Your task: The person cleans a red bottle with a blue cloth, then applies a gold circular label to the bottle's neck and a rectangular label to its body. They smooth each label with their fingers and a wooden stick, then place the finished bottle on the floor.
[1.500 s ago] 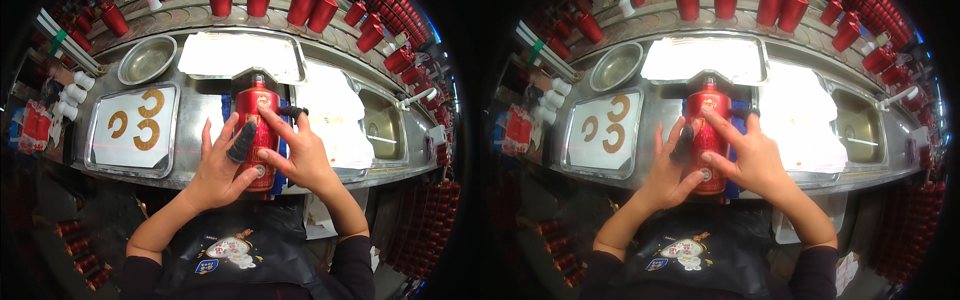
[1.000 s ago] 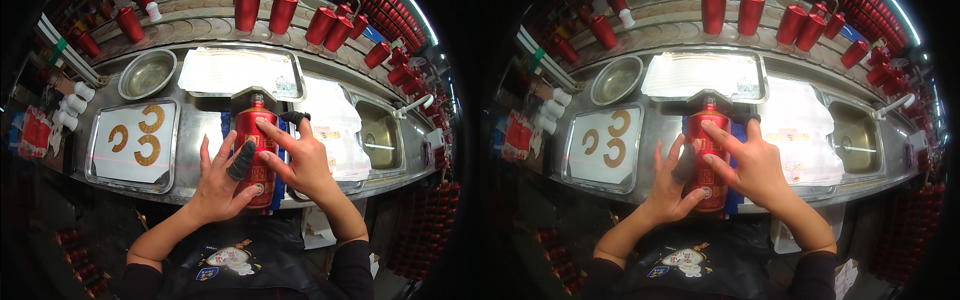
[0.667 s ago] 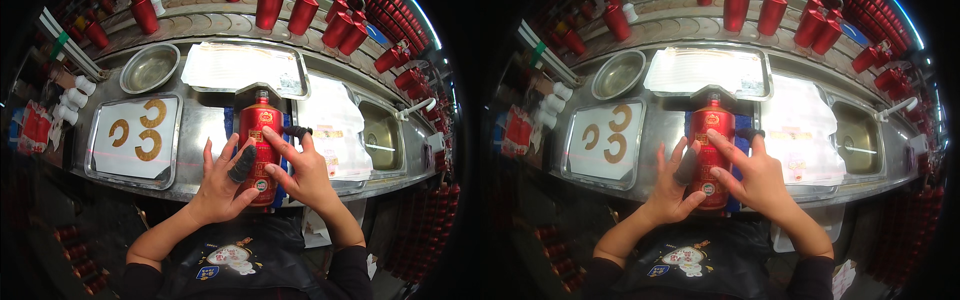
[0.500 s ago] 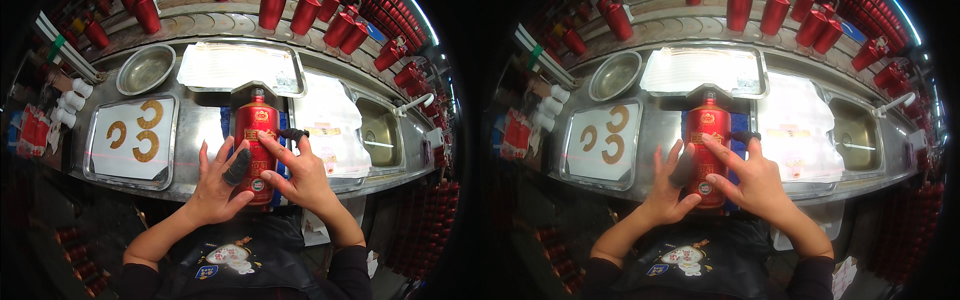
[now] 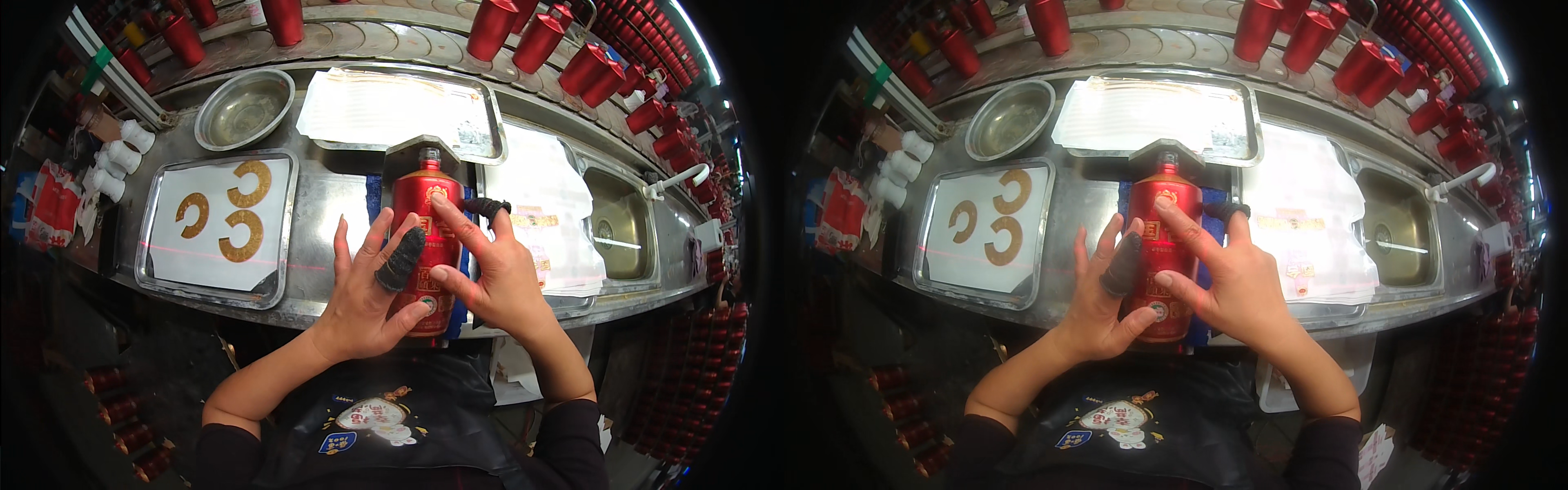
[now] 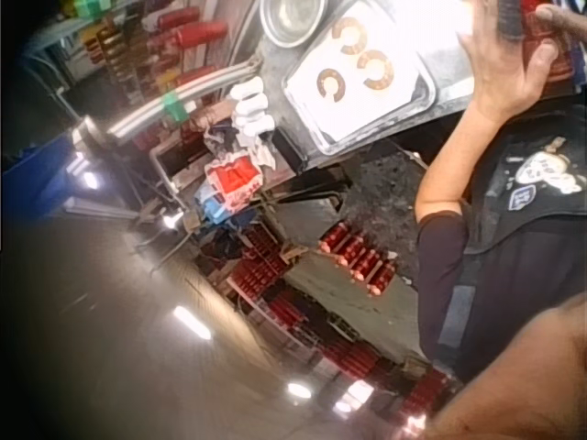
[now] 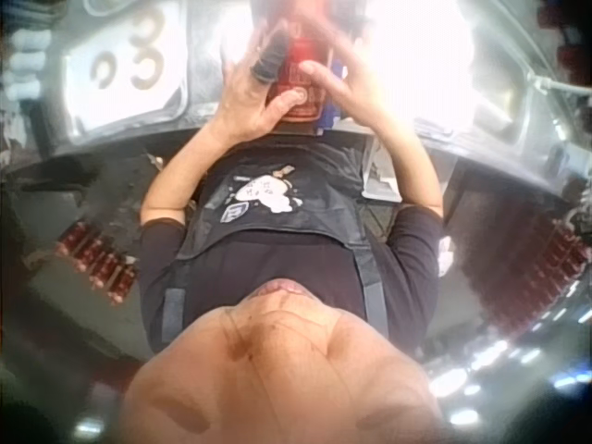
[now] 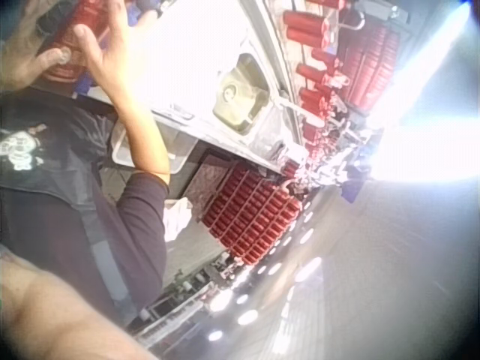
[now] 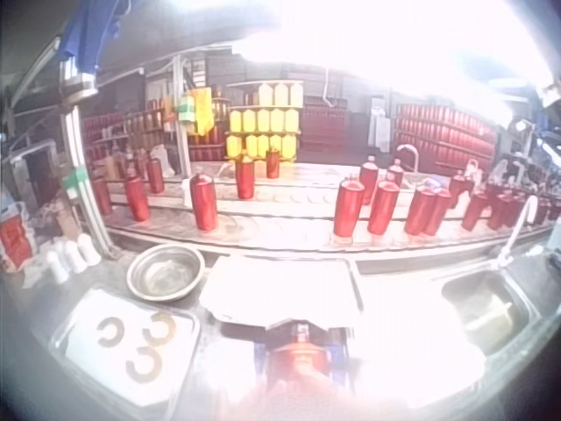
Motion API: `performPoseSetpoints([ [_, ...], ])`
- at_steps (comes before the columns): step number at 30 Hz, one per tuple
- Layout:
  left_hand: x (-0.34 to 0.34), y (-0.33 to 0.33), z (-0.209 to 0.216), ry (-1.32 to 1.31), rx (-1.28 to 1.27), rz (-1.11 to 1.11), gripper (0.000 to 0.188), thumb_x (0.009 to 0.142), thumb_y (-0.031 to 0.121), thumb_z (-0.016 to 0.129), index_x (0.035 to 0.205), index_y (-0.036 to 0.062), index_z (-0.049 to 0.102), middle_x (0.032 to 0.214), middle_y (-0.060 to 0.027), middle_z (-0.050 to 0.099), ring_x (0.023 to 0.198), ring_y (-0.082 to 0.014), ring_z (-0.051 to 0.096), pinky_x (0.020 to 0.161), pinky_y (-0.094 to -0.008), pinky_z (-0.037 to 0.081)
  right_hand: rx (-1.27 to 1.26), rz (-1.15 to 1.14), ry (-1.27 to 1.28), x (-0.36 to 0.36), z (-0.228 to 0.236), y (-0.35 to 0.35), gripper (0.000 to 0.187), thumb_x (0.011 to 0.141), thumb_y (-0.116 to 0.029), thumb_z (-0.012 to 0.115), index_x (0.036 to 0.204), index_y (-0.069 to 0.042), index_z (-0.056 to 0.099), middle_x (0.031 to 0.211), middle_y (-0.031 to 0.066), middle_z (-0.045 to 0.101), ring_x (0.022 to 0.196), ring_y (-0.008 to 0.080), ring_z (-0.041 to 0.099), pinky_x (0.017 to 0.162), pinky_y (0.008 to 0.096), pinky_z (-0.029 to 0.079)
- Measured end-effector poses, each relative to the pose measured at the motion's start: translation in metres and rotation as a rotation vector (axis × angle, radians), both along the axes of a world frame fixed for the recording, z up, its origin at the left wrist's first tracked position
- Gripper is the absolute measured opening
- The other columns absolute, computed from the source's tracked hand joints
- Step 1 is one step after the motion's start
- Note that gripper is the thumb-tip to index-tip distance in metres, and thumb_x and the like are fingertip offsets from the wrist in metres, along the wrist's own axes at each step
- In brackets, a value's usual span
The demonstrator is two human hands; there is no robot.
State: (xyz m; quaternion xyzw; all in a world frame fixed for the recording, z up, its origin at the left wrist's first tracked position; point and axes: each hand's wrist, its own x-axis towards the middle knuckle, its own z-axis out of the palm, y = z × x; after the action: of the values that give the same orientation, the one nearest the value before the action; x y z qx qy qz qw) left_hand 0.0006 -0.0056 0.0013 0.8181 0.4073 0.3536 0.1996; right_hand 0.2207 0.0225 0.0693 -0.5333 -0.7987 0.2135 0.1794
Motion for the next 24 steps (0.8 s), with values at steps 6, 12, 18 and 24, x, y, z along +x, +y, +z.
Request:
performPoseSetpoints([
  [6,-0.0009,0.0004,-0.0027,0.007,-0.021,-0.005,0.078,0.095,0.047,0.058,0.159,0.0135,0.03,0.165,-0.015,0.032,0.154,-0.039,0.022,0.113,-0.0741,0.002,0.008,0.05,-0.042,-0.0025,-0.0018,0.0065,0.072,0.087,-0.051,0.072,0.153,-0.039,0.045,0.103,0.0251,0.055,0.077,0.0401,0.064,0.071,0.044,0.056],
  [12,-0.0004,0.0023,-0.0053,-0.003,-0.008,0.018,0.08,0.095,0.049,0.059,0.16,0.0136,0.029,0.165,-0.0156,0.031,0.153,-0.0399,0.022,0.113,-0.0742,0.002,-0.025,0.019,-0.024,-0.0042,-0.0012,0.009,0.077,0.083,-0.05,0.073,0.153,-0.032,0.047,0.088,0.0215,0.054,0.079,0.0376,0.055,0.074,0.0433,0.051],
  [18,-0.0055,0.0075,-0.0059,0.01,0.002,-0.008,0.08,0.094,0.048,0.059,0.16,0.0138,0.029,0.165,-0.016,0.031,0.154,-0.0393,0.021,0.114,-0.0733,0.0,-0.029,0.016,-0.018,-0.003,-0.0025,0.0095,0.076,0.085,-0.053,0.071,0.154,-0.035,0.045,0.092,0.022,0.053,0.079,0.0389,0.058,0.073,0.0444,0.053],
  [24,-0.0064,0.0074,-0.0072,-0.027,-0.039,-0.045,0.08,0.094,0.048,0.061,0.16,0.0153,0.03,0.165,-0.0156,0.031,0.155,-0.0388,0.019,0.115,-0.0713,-0.002,-0.056,0.037,-0.025,-0.0035,-0.0015,0.0013,0.077,0.085,-0.052,0.072,0.155,-0.037,0.043,0.095,0.0228,0.053,0.078,0.0392,0.06,0.071,0.0445,0.054],
])
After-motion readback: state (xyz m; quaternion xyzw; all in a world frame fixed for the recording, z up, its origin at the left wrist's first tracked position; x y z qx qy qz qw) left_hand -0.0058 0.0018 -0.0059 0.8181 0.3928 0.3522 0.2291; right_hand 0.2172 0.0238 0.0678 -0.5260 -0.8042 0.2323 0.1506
